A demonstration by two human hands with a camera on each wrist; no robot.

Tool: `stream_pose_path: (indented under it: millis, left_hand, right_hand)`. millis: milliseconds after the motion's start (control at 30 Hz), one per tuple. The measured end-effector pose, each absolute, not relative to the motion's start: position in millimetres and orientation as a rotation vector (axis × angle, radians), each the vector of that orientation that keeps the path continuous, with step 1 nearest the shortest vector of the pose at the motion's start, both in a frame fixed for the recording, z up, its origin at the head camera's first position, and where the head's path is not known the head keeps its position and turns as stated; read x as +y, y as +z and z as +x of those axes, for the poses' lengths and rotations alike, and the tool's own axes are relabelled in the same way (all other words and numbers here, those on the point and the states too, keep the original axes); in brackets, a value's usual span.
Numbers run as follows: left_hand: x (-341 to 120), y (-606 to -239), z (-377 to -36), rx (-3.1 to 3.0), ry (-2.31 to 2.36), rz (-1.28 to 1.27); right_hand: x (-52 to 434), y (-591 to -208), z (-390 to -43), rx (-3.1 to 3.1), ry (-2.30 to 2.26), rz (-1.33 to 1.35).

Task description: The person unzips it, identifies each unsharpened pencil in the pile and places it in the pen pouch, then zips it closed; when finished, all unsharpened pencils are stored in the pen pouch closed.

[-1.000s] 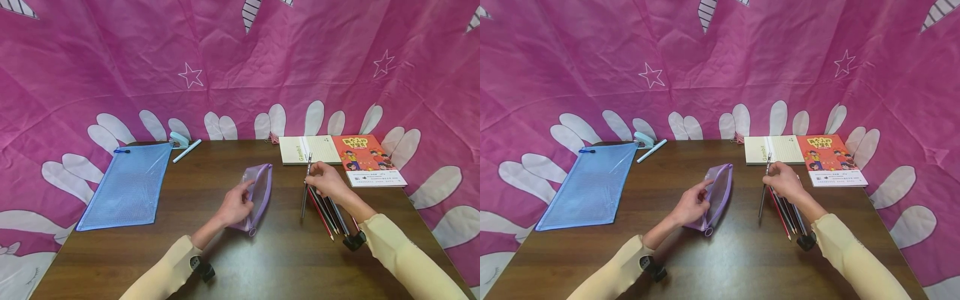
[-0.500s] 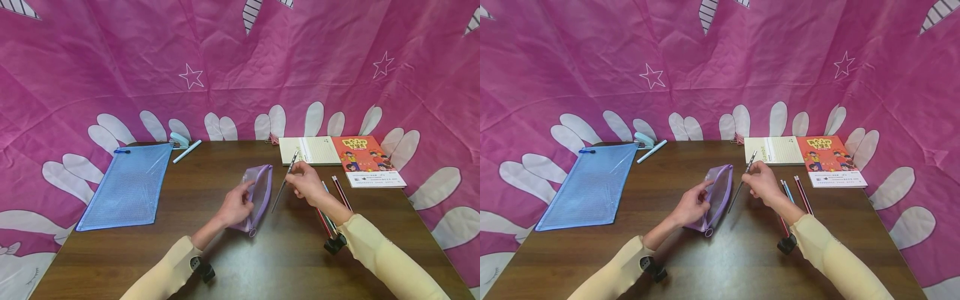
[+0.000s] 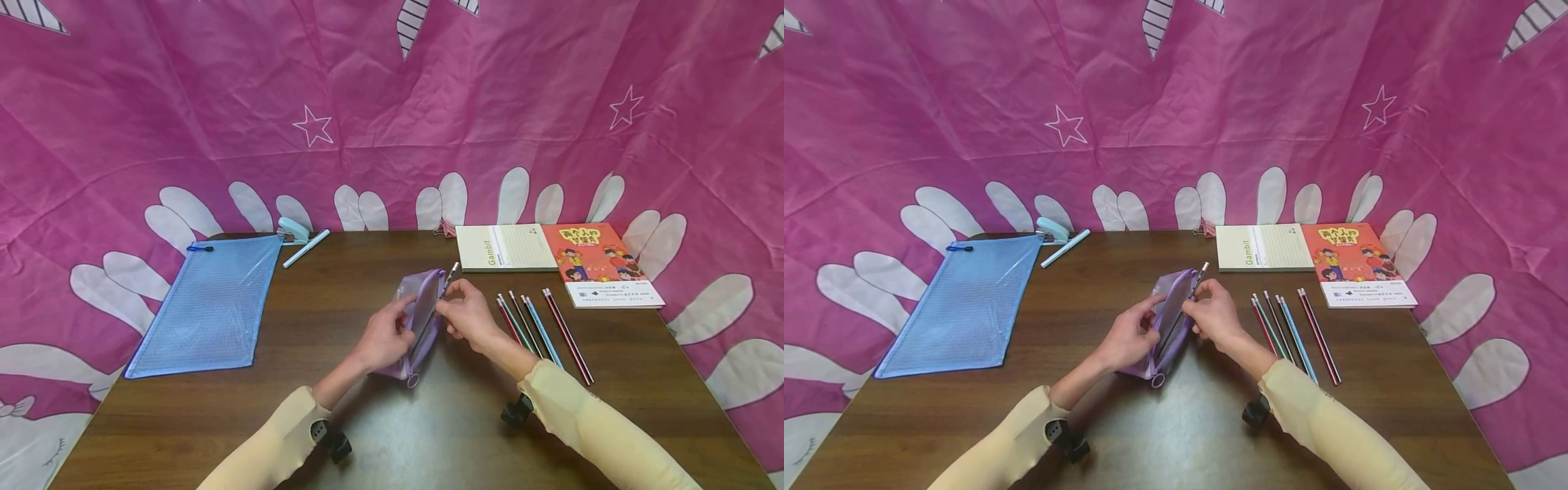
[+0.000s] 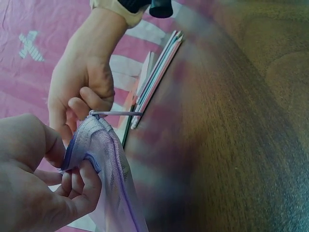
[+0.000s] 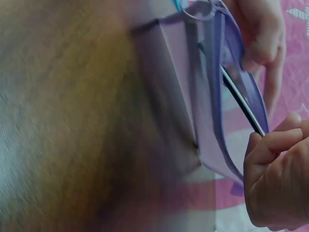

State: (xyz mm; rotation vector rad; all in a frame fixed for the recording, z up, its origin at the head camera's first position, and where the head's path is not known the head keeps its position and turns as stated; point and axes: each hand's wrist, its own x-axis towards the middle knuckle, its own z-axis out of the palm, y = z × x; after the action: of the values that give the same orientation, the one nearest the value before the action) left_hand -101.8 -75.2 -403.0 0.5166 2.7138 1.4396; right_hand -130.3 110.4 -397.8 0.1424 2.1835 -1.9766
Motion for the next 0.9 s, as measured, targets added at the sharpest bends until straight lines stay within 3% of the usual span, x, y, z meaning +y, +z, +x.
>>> stream_pose_path:
  millis: [567, 900]
  left_hand:
    - [-73.6, -400.3, -102.4, 2.754, 1.444, 0.537]
    - [-80.3, -400.2, -100.8, 2.786, 1.518, 0.514]
  right_hand:
    - [90.1, -402.6, -120.6, 2.368, -1.749, 0.005]
    - [130.7, -386.3, -126.9, 2.403, -1.743, -0.080]
